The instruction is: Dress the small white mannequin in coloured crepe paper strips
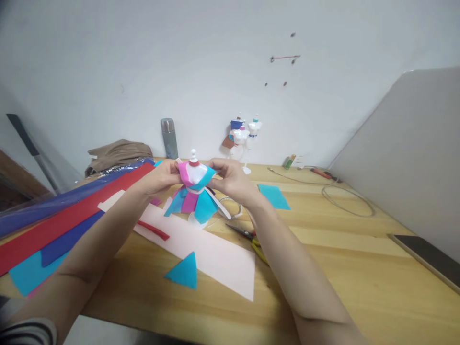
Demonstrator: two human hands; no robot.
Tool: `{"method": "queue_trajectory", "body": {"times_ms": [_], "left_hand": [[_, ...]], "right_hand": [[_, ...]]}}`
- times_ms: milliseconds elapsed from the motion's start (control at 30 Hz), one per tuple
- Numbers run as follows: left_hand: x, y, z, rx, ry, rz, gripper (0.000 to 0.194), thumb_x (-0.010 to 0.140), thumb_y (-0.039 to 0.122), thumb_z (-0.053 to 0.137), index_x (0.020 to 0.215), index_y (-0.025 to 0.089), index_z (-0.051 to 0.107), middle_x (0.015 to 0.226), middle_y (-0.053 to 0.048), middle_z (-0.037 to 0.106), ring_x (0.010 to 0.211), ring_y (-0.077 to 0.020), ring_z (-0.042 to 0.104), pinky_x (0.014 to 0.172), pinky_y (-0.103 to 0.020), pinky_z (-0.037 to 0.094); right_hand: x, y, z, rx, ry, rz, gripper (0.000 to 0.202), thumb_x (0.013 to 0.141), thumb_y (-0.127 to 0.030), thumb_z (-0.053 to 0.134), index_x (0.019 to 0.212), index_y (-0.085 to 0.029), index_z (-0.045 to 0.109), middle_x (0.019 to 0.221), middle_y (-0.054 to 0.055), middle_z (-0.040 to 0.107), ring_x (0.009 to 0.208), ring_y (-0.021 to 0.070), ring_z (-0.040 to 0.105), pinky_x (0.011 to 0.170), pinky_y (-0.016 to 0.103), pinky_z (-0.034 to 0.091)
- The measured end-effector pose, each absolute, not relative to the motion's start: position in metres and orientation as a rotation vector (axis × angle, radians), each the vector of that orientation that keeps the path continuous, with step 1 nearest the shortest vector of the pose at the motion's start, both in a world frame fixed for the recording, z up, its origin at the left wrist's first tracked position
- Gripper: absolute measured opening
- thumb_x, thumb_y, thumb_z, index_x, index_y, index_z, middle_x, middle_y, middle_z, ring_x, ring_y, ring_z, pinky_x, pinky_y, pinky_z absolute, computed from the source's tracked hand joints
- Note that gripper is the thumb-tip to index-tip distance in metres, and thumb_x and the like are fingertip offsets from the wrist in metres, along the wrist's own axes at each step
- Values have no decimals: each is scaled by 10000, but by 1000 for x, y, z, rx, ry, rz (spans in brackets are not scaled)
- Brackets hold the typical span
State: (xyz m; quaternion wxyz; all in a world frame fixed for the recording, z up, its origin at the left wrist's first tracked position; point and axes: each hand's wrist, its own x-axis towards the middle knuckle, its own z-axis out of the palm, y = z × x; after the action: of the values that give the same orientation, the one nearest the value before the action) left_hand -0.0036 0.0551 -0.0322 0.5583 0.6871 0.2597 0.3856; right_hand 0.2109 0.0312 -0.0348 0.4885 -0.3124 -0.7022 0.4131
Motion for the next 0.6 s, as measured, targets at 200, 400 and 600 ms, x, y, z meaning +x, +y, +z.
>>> {"method": "queue_trajectory", "body": {"times_ms": [200,400,600], "left_hand": [[-2,59,-35,1554,588,928,299,539,276,933,703,110,747,693,-33,697,683,-134,612,679,-244,489],[-7,56,-29,1638,544,906,247,530,213,916,614,134,698,630,3,639,590,-101,561,598,-224,483],[-9,37,-10,1812,508,701,381,567,409,953,598,146,680,636,-28,652,602,-134,600,556,-232,489]], "right_hand": [[213,28,-37,-808,-1804,988,268,697,-398,866,849,-200,768,776,9,720,660,170,613,641,306,497],[208,19,-33,-766,-1920,828,156,747,-346,827,797,-218,753,831,18,734,772,191,646,677,300,486],[208,-5,-19,-757,-2012,789,70,764,-232,765,734,-235,702,811,2,720,781,183,649,728,313,487]]}}
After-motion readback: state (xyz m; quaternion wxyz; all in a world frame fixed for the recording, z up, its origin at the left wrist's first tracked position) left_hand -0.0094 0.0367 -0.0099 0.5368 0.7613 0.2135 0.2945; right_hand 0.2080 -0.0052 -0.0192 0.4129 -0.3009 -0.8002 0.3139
